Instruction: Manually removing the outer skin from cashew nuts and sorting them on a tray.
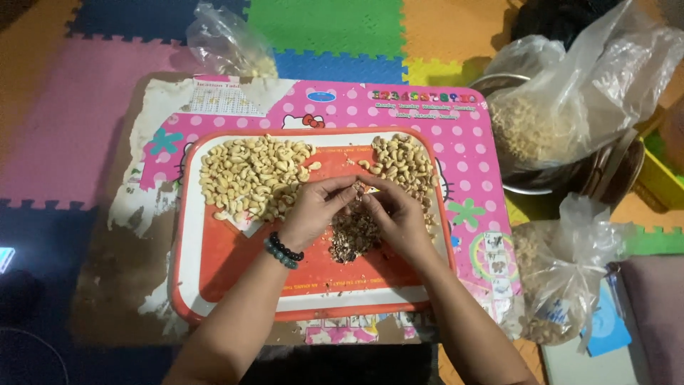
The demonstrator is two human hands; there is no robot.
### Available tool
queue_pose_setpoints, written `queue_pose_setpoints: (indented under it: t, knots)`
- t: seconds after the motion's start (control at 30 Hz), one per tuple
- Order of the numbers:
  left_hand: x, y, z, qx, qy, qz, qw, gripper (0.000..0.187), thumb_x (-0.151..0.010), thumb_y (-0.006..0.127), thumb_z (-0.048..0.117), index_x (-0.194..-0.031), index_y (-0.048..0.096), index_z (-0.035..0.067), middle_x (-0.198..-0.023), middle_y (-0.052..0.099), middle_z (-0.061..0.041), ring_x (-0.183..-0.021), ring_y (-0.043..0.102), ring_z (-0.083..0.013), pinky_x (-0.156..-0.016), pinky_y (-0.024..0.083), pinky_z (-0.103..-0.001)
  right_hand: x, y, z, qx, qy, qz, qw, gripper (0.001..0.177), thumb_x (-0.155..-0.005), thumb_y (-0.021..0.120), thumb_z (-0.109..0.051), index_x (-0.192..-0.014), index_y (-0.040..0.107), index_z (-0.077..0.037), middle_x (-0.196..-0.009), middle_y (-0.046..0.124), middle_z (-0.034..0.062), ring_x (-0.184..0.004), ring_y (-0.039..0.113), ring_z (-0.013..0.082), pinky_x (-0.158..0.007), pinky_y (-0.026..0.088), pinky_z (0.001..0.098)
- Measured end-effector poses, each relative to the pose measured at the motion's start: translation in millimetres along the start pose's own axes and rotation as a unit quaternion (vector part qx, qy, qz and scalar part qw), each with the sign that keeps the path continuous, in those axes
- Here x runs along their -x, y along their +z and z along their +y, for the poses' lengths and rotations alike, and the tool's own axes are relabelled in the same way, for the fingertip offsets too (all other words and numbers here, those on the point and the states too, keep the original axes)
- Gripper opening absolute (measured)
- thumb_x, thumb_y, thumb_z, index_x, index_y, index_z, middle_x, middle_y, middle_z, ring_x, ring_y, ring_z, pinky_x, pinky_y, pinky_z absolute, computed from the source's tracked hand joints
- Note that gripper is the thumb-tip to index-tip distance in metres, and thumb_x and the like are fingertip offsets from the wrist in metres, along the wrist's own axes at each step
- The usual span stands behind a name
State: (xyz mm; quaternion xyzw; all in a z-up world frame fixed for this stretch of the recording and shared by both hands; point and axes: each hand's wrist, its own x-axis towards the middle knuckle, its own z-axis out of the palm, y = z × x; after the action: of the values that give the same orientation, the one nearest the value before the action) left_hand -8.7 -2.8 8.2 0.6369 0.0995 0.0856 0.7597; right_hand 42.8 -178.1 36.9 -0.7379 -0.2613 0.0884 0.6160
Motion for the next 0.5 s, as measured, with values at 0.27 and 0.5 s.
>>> queue_pose_setpoints:
  t: [0.27,0.5]
  knots:
    - [-3,0,-8,-0.031,0.011,-0.019,0.999,0.028,-0.096,0.075,0.019,-0.119,0.075,0.002,-0.096,0.078,-0.016,-0.069,0.072,-0.0137,-0.054,0.06,-0.023,6,1,-3,0.011,-0.026,0.02,0.999,0.032,-0.094,0.075,-0.013,-0.125,0.072,-0.011,-0.08,0.078,0.01,-0.064,0.067,0.0148,-0.06,0.053,0.0285]
    - [-2,-1,-10,0.0,-0.005,-0.004,1.0,0.029,-0.094,0.077,0.017,-0.118,0.074,0.0,-0.094,0.076,-0.012,-0.07,0.07,-0.0114,-0.058,0.06,-0.022,-1,6,27,0.128,-0.099,0.035,0.986,0.027,-0.093,0.077,-0.022,-0.12,0.074,-0.017,-0.081,0.079,0.0036,-0.058,0.068,0.0182,-0.054,0.049,0.0307]
